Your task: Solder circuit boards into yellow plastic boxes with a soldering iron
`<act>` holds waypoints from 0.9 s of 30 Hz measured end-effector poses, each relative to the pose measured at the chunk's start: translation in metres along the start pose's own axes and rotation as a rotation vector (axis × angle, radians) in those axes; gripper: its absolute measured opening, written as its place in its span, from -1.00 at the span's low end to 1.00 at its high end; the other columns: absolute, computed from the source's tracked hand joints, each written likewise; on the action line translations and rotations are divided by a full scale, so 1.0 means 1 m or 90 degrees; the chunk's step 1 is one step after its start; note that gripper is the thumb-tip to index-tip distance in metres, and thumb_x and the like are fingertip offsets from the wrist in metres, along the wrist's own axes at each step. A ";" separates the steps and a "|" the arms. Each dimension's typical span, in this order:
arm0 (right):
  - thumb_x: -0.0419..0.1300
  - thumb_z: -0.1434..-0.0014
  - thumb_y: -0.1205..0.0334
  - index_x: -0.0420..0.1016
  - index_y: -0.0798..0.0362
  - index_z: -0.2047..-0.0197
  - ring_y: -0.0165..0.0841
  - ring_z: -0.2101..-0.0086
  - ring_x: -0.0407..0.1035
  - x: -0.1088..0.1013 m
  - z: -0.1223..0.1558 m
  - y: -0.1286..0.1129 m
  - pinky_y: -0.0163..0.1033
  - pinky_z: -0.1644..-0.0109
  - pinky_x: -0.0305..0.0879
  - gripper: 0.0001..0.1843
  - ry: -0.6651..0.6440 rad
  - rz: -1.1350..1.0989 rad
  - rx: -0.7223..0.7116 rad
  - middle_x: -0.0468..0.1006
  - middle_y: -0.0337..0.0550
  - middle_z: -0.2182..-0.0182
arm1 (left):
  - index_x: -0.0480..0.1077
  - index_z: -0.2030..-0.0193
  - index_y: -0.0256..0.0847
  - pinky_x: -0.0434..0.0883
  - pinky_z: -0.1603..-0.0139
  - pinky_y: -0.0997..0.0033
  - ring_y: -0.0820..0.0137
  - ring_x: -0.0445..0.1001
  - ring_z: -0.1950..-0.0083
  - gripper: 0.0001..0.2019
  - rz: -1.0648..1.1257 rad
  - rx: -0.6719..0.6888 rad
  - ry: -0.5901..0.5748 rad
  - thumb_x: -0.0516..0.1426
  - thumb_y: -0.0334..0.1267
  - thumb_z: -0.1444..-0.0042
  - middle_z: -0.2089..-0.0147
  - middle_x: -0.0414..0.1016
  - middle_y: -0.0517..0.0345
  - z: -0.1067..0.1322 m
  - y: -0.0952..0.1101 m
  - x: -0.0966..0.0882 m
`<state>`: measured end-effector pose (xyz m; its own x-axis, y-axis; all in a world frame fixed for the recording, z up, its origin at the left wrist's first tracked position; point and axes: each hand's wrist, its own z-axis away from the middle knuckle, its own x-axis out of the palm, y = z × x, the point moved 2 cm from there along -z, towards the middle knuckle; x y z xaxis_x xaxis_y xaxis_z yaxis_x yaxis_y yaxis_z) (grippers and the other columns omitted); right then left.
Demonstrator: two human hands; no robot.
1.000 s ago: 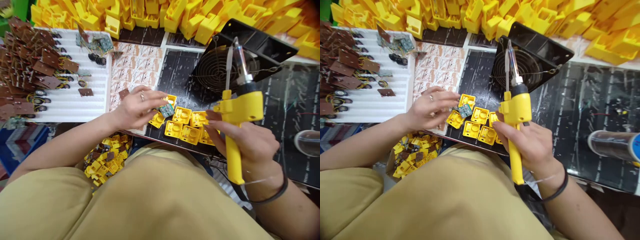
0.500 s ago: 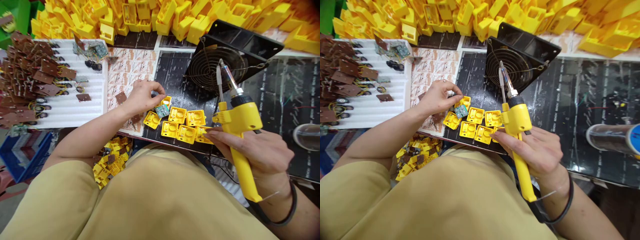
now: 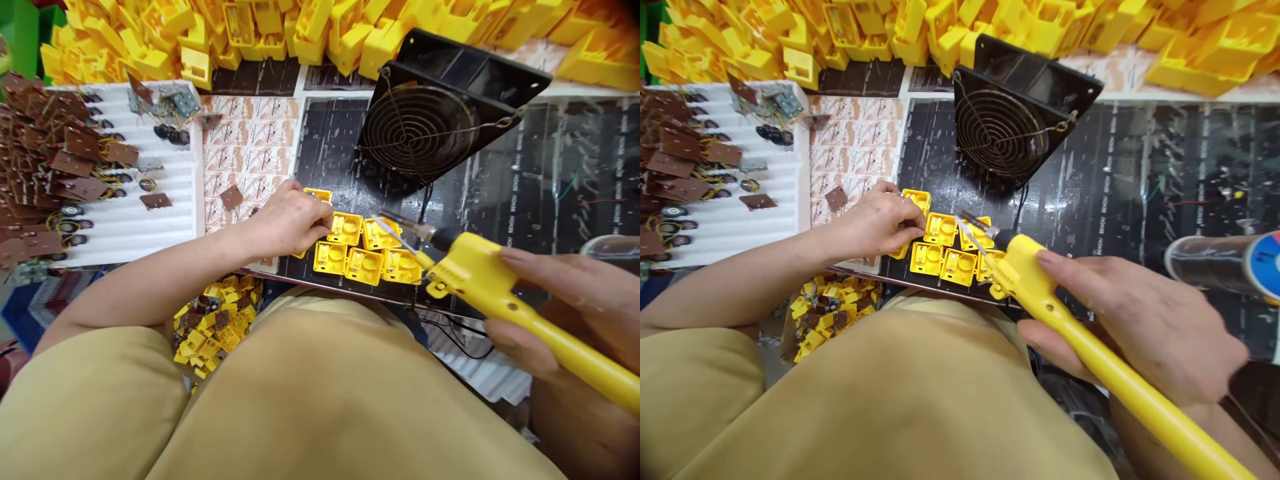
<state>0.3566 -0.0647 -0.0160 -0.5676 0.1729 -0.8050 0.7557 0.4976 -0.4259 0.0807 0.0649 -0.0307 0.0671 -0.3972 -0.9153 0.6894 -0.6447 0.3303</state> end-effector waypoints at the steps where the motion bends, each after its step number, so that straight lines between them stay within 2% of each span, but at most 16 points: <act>1: 0.25 -0.34 0.06 0.26 -0.20 -0.40 -0.33 0.26 0.57 0.002 -0.002 -0.001 -0.30 0.31 0.48 -0.40 0.009 -0.023 -0.030 0.64 -0.13 0.18 | 0.56 0.30 -0.18 0.28 -0.15 0.14 0.36 0.53 0.26 -0.79 -0.007 -0.001 0.000 0.08 -0.32 -0.21 0.29 0.66 0.15 0.000 0.001 0.003; 3: 0.30 -0.30 0.15 0.32 -0.09 -0.35 -0.35 0.29 0.57 0.007 -0.008 -0.003 -0.33 0.28 0.50 -0.41 0.019 -0.064 -0.088 0.64 -0.15 0.25 | 0.56 0.28 -0.18 0.27 -0.12 0.17 0.37 0.51 0.26 -0.80 -0.012 -0.004 0.005 0.08 -0.30 -0.22 0.30 0.66 0.15 0.000 0.001 0.005; 6: 0.37 -0.23 0.26 0.44 0.02 -0.11 -0.37 0.33 0.56 0.015 -0.019 -0.008 -0.35 0.20 0.54 -0.60 0.016 -0.104 -0.132 0.62 -0.21 0.35 | 0.55 0.28 -0.19 0.25 -0.10 0.18 0.36 0.51 0.25 -0.80 -0.023 -0.001 0.013 0.08 -0.30 -0.22 0.28 0.65 0.16 -0.001 0.001 0.006; 8: 0.39 -0.20 0.30 0.45 0.03 0.06 -0.42 0.36 0.55 0.017 -0.025 -0.009 -0.38 0.20 0.54 -0.73 0.020 -0.134 -0.158 0.59 -0.26 0.40 | 0.55 0.29 -0.20 0.25 -0.10 0.17 0.35 0.51 0.24 -0.80 -0.038 0.006 0.021 0.07 -0.32 -0.22 0.28 0.64 0.15 -0.001 0.001 0.006; 11: 0.36 -0.23 0.31 0.43 0.06 0.20 -0.48 0.37 0.53 0.020 -0.029 -0.008 -0.43 0.20 0.53 -0.83 0.005 -0.153 -0.179 0.57 -0.25 0.44 | 0.54 0.32 -0.20 0.25 -0.11 0.14 0.33 0.51 0.23 -0.79 -0.060 0.020 0.030 0.06 -0.33 -0.21 0.28 0.63 0.14 -0.001 0.002 0.007; 15: 0.38 -0.21 0.32 0.45 0.14 0.22 -0.49 0.35 0.54 0.021 -0.034 -0.010 -0.40 0.10 0.54 -0.83 -0.022 -0.142 -0.218 0.60 -0.15 0.41 | 0.54 0.32 -0.20 0.26 -0.10 0.11 0.32 0.51 0.23 -0.78 -0.076 0.020 0.021 0.05 -0.33 -0.21 0.29 0.63 0.13 -0.001 0.003 0.007; 19: 0.44 -0.13 0.36 0.45 0.16 0.23 -0.46 0.35 0.54 0.017 -0.041 -0.014 -0.32 0.06 0.56 -0.76 -0.036 -0.127 -0.263 0.59 -0.14 0.42 | 0.54 0.34 -0.20 0.27 -0.08 0.09 0.30 0.50 0.24 -0.77 -0.107 0.026 0.027 0.06 -0.31 -0.22 0.34 0.59 0.12 -0.003 0.004 0.008; 24: 0.45 -0.14 0.26 0.48 0.04 0.14 -0.47 0.33 0.52 0.004 -0.032 0.004 -0.35 0.07 0.54 -0.73 -0.034 -0.091 -0.240 0.59 -0.24 0.35 | 0.53 0.36 -0.18 0.28 -0.05 0.07 0.21 0.46 0.08 -0.75 -0.155 0.062 0.087 0.06 -0.25 -0.26 0.28 0.54 0.09 -0.002 0.003 0.007; 27: 0.46 -0.12 0.28 0.48 -0.03 0.11 -0.44 0.33 0.51 0.001 -0.023 0.010 -0.33 0.13 0.53 -0.69 -0.037 -0.077 -0.221 0.59 -0.27 0.33 | 0.53 0.36 -0.18 0.30 -0.04 0.06 0.19 0.43 0.05 -0.74 -0.171 0.072 0.094 0.06 -0.24 -0.27 0.25 0.52 0.09 -0.002 0.002 0.008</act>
<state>0.3560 -0.0405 -0.0114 -0.6186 0.0514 -0.7840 0.5224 0.7723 -0.3615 0.0841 0.0610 -0.0377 0.0037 -0.1088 -0.9941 0.6124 -0.7856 0.0883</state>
